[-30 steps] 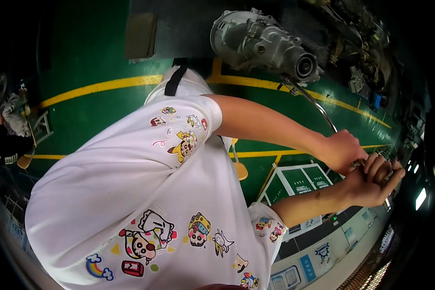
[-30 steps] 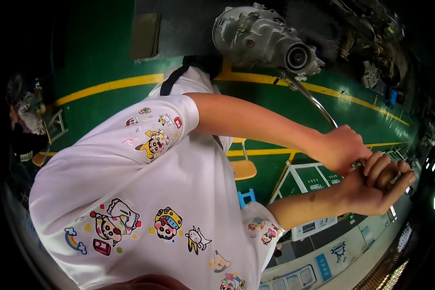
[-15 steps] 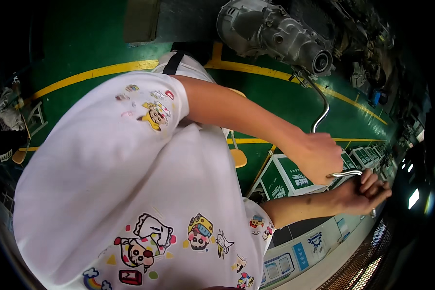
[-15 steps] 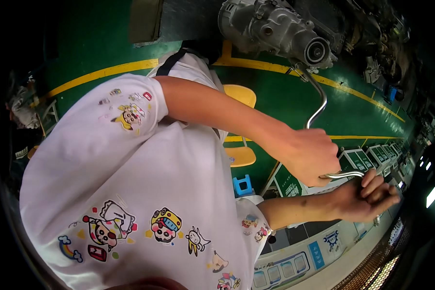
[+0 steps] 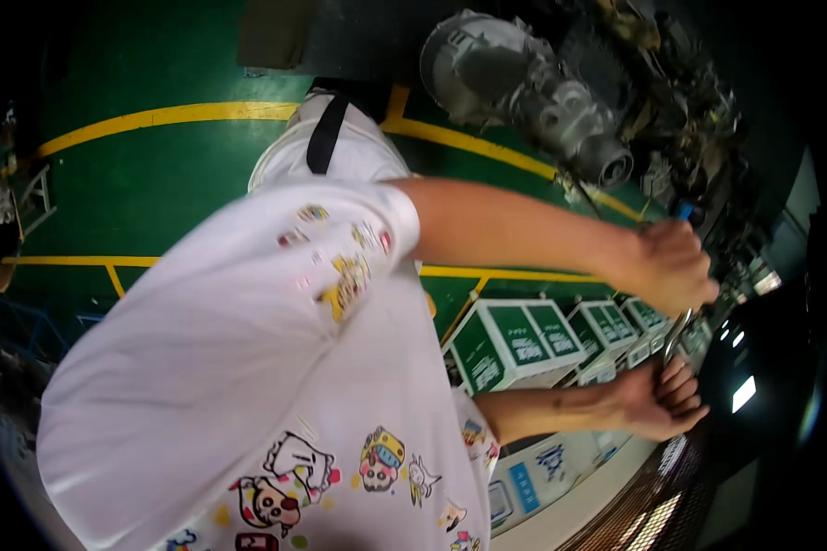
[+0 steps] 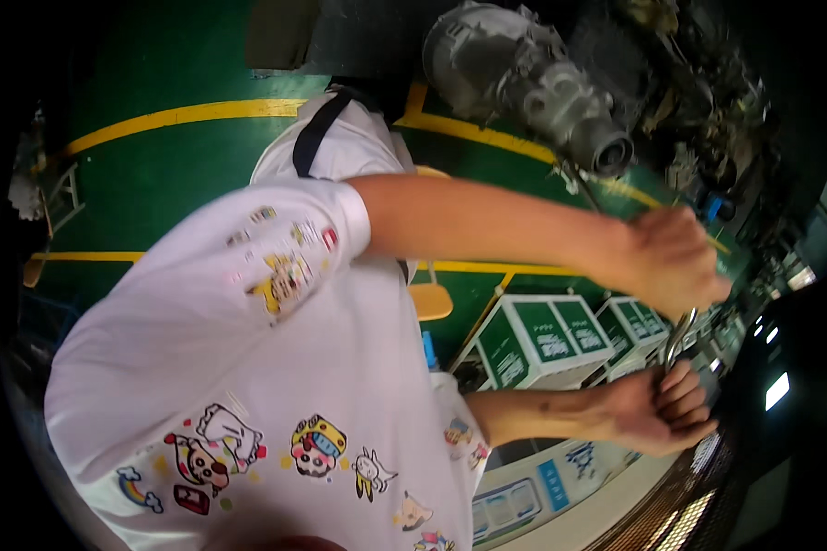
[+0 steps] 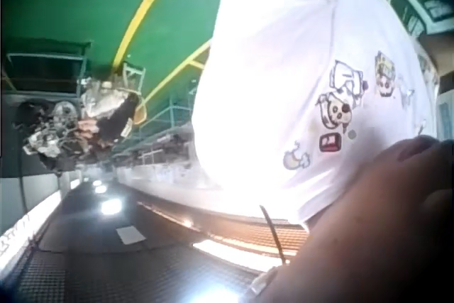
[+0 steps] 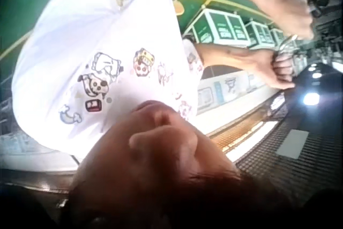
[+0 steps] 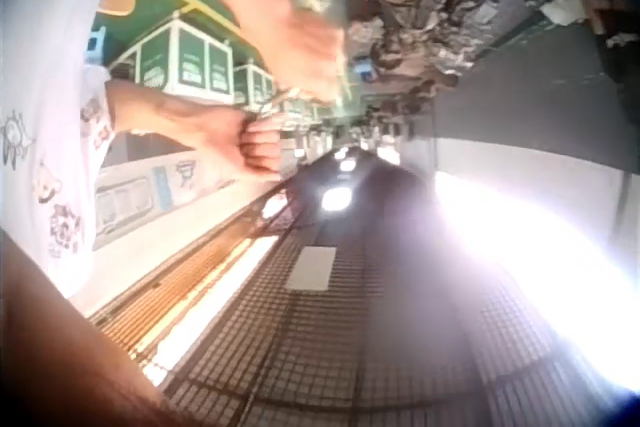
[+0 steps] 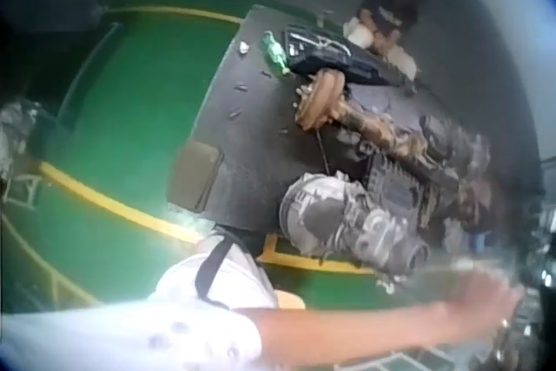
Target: The person holds a transmission housing and turns it over by hand to look at different sides, then uses a speed brace to turn internal components.
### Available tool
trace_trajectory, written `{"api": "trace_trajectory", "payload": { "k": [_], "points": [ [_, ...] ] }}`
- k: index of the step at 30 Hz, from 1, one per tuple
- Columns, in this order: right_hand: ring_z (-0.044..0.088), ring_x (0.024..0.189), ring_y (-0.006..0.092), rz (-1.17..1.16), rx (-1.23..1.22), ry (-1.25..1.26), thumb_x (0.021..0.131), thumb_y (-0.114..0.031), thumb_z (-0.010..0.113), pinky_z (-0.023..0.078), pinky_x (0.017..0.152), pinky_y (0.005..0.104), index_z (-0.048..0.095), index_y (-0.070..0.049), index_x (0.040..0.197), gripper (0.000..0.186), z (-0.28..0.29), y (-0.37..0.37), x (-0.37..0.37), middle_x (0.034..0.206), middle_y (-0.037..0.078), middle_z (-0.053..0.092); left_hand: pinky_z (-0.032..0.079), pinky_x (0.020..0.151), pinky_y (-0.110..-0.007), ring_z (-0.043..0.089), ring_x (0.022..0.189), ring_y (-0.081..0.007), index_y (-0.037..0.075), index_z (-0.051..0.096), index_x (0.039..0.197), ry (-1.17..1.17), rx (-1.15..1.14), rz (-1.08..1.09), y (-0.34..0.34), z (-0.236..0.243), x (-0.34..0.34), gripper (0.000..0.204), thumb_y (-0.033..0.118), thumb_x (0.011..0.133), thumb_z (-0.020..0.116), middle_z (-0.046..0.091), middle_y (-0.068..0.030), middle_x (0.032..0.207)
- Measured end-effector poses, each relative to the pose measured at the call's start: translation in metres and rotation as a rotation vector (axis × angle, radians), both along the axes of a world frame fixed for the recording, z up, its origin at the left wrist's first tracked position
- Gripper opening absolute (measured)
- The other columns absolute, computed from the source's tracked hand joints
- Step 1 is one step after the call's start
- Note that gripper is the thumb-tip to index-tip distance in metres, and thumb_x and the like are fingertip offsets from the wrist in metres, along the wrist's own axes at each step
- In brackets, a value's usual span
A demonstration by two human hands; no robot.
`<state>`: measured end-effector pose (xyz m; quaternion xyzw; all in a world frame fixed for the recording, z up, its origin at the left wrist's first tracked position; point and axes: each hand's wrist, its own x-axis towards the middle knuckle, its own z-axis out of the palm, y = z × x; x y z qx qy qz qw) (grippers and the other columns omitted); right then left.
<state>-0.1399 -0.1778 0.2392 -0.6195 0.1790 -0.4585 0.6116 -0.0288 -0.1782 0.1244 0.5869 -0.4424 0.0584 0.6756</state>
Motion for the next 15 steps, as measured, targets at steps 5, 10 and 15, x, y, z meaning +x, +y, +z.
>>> {"api": "trace_trajectory", "payload": {
  "k": [5, 10, 15],
  "points": [
    [0.014, 0.052, 0.0115, -0.166, -0.047, 0.021, 0.097, -0.018, 0.047, 0.022, 0.051, 0.0269, 0.015, -0.016, 0.061, 0.048, -0.002, 0.017, 0.010, 0.057, -0.002, 0.013, 0.044, 0.043, -0.037, 0.062, 0.050, -0.0251, 0.012, 0.059, 0.059, 0.018, 0.079, -0.117, -0.005, 0.003, 0.008, 0.016, 0.025, 0.068, 0.060, 0.059, -0.0082, 0.052],
    [0.014, 0.052, 0.0117, -0.170, 0.036, -0.043, 0.097, -0.017, 0.047, 0.022, 0.051, 0.0267, 0.015, -0.016, 0.062, 0.048, 0.002, 0.022, 0.016, 0.057, -0.003, 0.014, 0.045, 0.044, -0.039, 0.062, 0.051, -0.0282, 0.011, 0.060, 0.062, -0.011, 0.038, -0.161, -0.007, 0.004, 0.019, 0.015, 0.025, 0.066, 0.062, 0.059, -0.0095, 0.054],
    [0.010, 0.051, 0.0110, 0.003, 0.055, -0.023, 0.097, -0.018, 0.045, 0.015, 0.049, 0.0294, 0.015, -0.017, 0.059, 0.048, 0.008, 0.014, 0.021, 0.055, -0.003, 0.010, 0.046, 0.051, -0.042, 0.063, 0.067, -0.0303, 0.008, 0.060, 0.081, 0.053, 0.023, -0.272, 0.017, 0.002, 0.032, 0.021, 0.023, 0.069, 0.067, 0.061, -0.0110, 0.068]
  ]
}}
